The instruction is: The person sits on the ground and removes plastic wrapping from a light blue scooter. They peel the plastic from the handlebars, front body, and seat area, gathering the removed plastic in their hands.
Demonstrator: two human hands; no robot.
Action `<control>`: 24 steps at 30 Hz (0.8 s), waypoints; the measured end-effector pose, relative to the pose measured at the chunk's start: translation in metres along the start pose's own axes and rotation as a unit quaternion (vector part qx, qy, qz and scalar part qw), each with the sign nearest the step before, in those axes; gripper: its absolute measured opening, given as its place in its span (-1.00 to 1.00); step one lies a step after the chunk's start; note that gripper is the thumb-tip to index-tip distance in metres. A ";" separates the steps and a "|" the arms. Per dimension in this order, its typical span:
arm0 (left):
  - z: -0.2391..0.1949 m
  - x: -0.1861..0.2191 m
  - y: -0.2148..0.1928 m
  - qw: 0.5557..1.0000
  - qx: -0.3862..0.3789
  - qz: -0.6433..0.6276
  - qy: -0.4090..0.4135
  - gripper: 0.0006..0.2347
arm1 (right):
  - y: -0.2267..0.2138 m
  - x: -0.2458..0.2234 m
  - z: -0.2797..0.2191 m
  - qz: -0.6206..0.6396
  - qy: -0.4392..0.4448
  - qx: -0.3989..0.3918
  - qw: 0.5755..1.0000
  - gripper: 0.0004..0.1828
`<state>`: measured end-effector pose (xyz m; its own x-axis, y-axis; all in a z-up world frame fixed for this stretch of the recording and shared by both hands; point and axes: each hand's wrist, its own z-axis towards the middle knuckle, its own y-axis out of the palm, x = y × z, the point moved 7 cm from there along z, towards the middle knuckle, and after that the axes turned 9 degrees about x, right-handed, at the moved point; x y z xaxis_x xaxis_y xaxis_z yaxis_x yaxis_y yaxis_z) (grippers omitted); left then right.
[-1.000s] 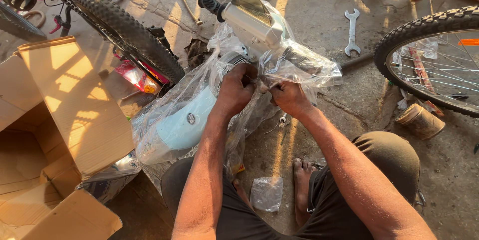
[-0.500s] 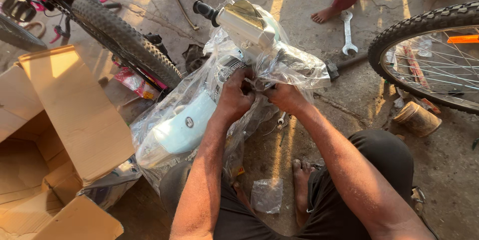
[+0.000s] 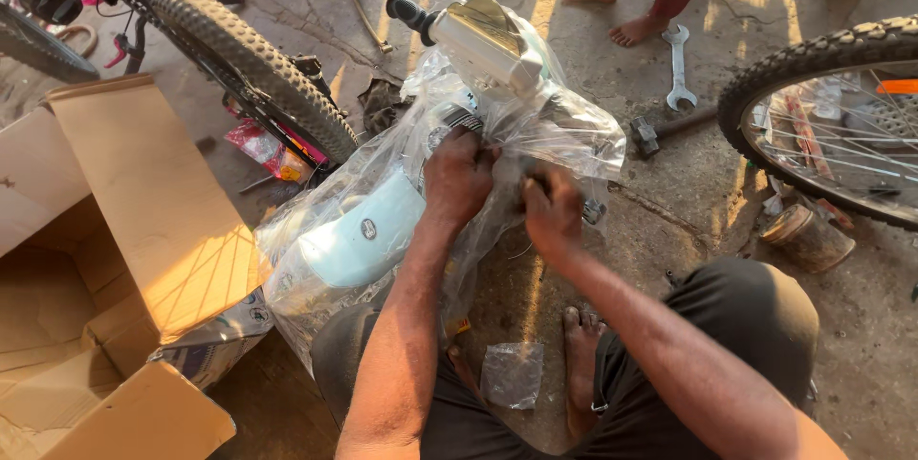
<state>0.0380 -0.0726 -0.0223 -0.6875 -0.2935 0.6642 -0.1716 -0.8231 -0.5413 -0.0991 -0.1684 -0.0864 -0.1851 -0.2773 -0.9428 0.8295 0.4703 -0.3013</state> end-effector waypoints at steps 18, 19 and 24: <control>-0.003 -0.002 0.003 0.979 -0.180 -0.021 -0.091 -0.81 | 0.008 0.006 -0.014 0.164 0.083 -0.080 0.980 -0.79; -0.001 -0.003 0.002 0.980 -0.174 -0.033 -0.094 -0.80 | 0.007 0.002 -0.012 0.132 0.072 -0.088 0.985 -0.76; -0.004 -0.007 0.002 0.978 -0.162 -0.071 -0.109 -0.81 | 0.005 -0.020 -0.001 -0.040 -0.132 -0.072 0.988 -0.78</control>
<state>0.0398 -0.0706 -0.0298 -0.4790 -0.3135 0.8199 -0.4941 -0.6757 -0.5470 -0.0921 -0.1599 -0.0692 -0.0868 -0.5190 -0.8504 0.7302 0.5475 -0.4087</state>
